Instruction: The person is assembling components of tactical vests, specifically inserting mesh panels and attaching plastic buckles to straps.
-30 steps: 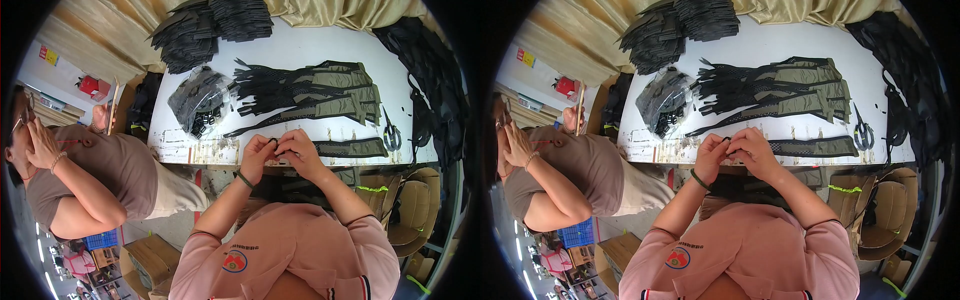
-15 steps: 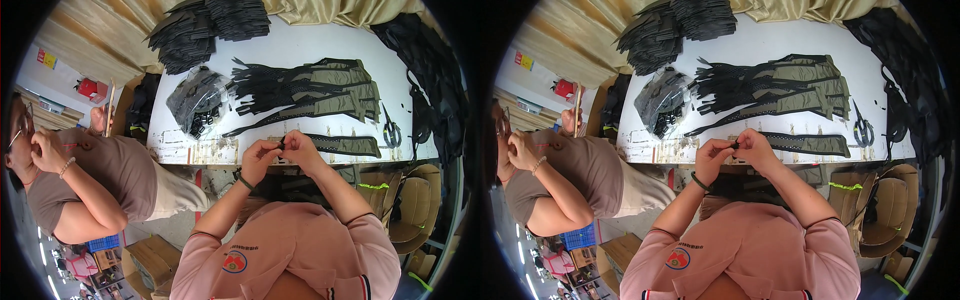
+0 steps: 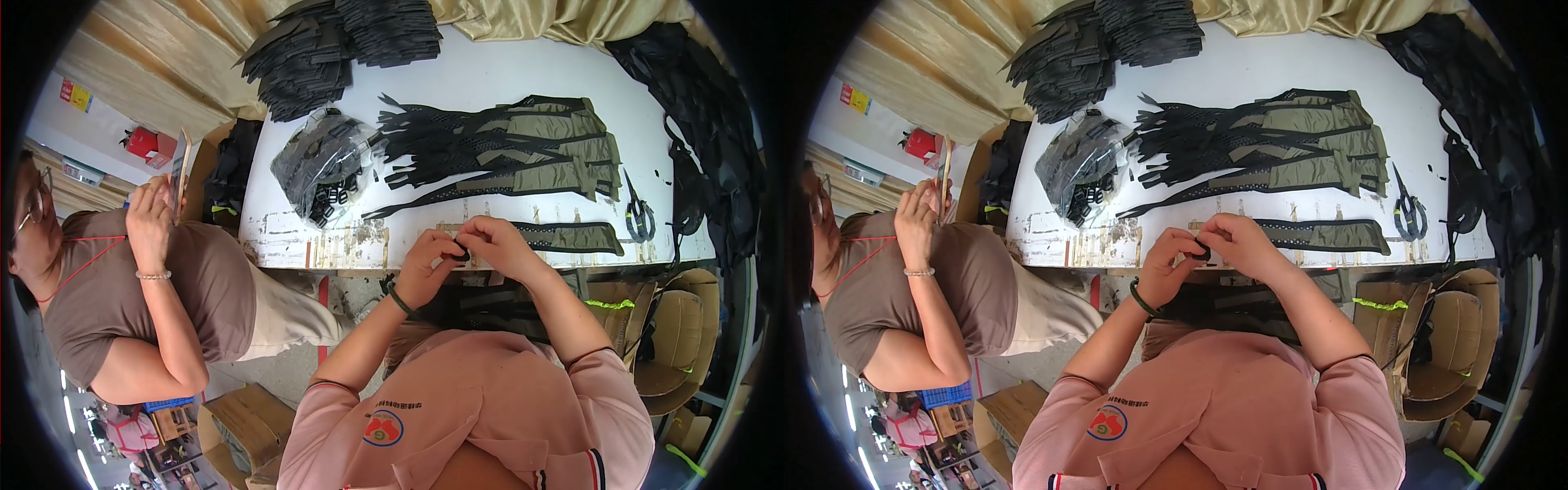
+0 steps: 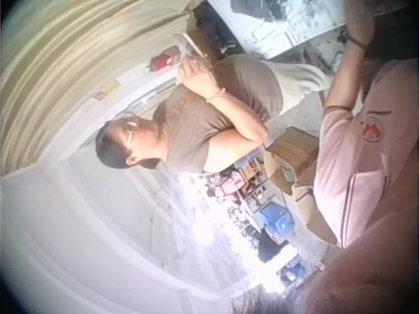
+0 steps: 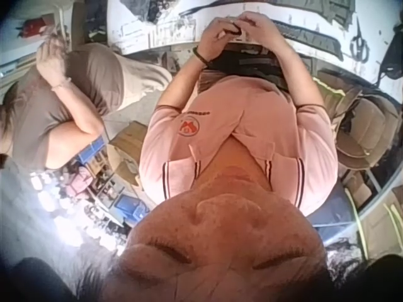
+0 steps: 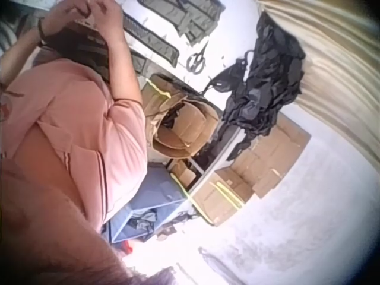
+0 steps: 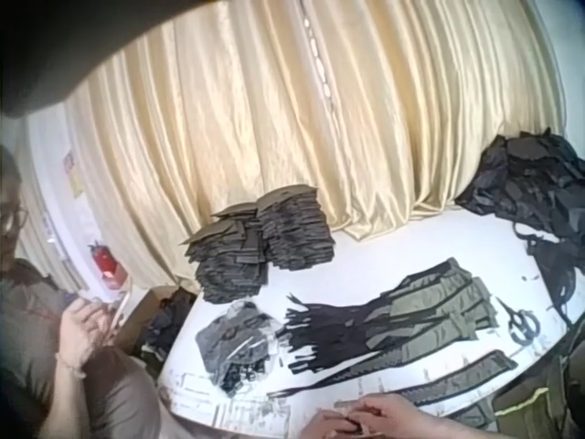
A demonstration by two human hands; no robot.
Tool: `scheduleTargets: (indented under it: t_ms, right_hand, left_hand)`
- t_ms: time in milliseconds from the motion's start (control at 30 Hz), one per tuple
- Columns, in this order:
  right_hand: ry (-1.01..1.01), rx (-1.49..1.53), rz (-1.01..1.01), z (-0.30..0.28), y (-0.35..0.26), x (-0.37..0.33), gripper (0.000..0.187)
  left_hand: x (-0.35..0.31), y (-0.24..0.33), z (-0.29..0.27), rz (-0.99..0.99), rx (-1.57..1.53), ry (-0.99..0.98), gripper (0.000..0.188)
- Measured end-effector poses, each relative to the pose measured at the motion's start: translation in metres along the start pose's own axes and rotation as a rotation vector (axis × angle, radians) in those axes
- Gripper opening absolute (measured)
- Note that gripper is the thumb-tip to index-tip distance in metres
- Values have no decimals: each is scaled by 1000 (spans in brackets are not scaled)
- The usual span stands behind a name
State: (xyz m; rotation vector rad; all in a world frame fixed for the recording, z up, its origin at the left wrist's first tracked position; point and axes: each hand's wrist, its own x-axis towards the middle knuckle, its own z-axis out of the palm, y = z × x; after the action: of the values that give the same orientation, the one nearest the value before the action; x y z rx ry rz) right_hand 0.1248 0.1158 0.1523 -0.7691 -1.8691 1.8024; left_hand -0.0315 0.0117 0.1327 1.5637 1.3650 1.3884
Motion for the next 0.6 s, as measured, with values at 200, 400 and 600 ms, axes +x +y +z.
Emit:
scheduleTargets:
  t_ms: [200,400,600]
  right_hand:
    - [-22,-116,23,1,2,5,16]
    - [195,-747,-237,-47,24,28,18]
    - [373,-1233,-292,-82,68,35,22]
  left_hand:
    - [-15,4,-5,-87,-17,-132,19]
    - [-75,-7,-59,-614,-785,-34,22]
    - [-87,-37,-97,-661,9,0,25]
